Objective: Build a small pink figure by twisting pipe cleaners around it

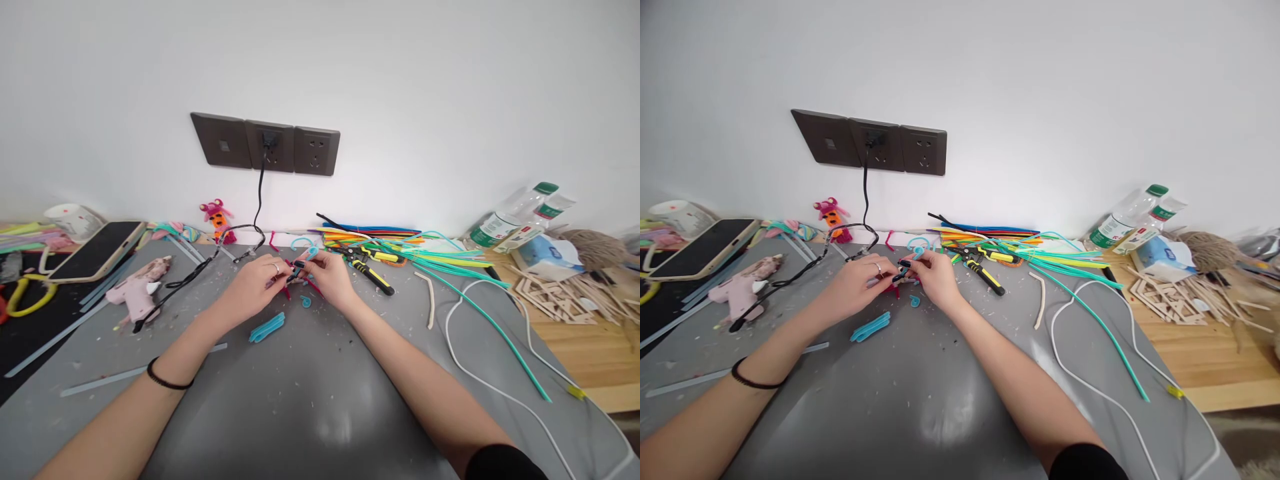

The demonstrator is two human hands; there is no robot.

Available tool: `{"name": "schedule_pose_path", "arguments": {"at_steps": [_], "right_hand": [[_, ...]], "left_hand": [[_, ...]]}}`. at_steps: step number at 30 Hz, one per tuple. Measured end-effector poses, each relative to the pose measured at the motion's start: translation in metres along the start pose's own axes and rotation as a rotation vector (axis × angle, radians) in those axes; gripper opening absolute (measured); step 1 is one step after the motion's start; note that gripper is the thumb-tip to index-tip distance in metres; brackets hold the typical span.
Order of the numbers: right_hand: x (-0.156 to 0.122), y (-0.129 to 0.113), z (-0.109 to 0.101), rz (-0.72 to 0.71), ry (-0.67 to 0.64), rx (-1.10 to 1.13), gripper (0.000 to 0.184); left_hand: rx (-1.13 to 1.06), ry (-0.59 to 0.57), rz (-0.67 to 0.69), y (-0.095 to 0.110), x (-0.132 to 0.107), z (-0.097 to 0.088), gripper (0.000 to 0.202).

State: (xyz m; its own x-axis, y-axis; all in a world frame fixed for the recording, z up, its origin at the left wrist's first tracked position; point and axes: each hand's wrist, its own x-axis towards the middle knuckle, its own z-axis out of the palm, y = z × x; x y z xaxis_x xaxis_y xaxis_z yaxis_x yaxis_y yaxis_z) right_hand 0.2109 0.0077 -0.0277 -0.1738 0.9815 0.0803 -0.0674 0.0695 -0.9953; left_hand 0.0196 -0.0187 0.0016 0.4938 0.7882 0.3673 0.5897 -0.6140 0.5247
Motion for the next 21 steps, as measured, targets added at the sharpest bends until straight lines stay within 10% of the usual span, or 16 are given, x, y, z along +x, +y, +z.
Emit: {"name": "schedule_pose_path", "arguments": {"at_steps": [21], "right_hand": [[0.001,-0.003,0.003,0.109,-0.050,0.465,0.044]], "left_hand": [[-0.426,0.279,-0.411,0.003,0.003,0.011,0.033]]}}
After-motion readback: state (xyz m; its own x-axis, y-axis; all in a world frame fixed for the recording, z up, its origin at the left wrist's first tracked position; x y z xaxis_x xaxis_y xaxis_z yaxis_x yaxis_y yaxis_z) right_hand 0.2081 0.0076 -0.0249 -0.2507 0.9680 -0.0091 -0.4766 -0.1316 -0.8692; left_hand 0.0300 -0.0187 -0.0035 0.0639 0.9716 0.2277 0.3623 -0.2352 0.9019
